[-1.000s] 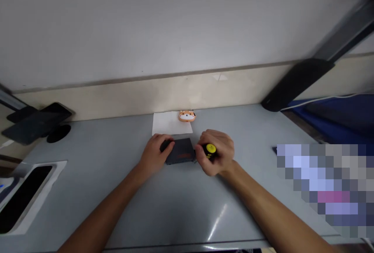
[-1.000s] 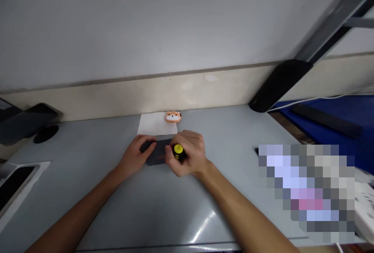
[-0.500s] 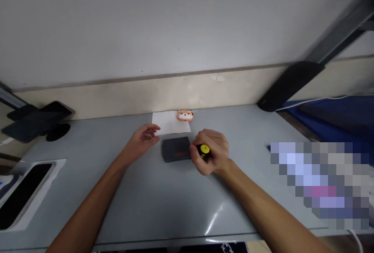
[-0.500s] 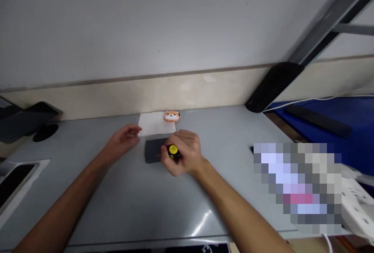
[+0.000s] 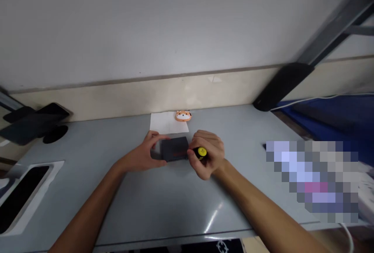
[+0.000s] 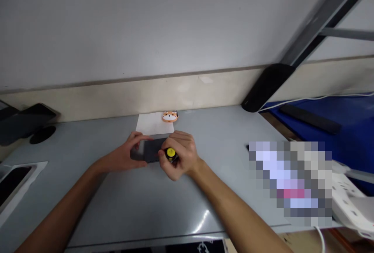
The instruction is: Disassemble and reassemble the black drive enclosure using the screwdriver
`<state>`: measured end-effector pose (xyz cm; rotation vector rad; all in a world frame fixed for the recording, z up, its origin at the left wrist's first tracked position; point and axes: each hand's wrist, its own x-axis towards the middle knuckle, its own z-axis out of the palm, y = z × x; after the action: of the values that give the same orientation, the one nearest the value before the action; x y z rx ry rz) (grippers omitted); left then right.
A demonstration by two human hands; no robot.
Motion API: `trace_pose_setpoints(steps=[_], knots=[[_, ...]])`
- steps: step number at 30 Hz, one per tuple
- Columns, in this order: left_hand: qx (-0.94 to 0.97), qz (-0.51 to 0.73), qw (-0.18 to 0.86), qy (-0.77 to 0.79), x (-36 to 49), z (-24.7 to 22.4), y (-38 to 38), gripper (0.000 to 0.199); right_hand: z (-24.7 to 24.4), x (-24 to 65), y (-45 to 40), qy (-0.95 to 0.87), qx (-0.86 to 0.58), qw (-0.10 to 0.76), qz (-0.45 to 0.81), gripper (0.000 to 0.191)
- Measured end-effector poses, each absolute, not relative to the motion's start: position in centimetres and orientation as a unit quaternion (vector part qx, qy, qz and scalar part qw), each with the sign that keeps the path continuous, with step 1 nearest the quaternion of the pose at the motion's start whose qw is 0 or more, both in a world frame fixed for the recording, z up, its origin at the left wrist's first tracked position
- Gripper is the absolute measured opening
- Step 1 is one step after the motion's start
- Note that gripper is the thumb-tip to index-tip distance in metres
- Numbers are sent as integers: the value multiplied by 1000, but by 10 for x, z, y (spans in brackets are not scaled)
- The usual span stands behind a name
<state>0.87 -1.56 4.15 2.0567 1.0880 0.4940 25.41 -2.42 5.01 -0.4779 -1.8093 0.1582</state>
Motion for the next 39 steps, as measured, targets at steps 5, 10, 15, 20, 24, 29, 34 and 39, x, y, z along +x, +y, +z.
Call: trace_pose_setpoints(steps=[5,10,15,20,24,29,34,39], knots=[[811,200,377,399,13,39,-17,64,52,257,-24,-775,-220,591,31,17],[805,204,395,394,14,35,-15,62,54,259,-22,-770,-232,593,41,17],[797,208,404,397,12,34,-13,62,54,262,-21,-766,-239,596,40,17],[801,205,401,395,12,33,-11,60,57,266,-17,-753,-254,606,31,16],[802,209,397,393,12,33,-10,59,56,263,-18,-739,-253,623,31,16],[796,209,401,402,11,35,-11,62,53,256,-21,-742,-255,620,19,17],[805,200,396,395,14,38,-14,65,52,256,-19,-724,-261,638,-20,17],[806,206,386,399,17,33,-13,67,54,260,-18,-726,-261,636,-10,17]])
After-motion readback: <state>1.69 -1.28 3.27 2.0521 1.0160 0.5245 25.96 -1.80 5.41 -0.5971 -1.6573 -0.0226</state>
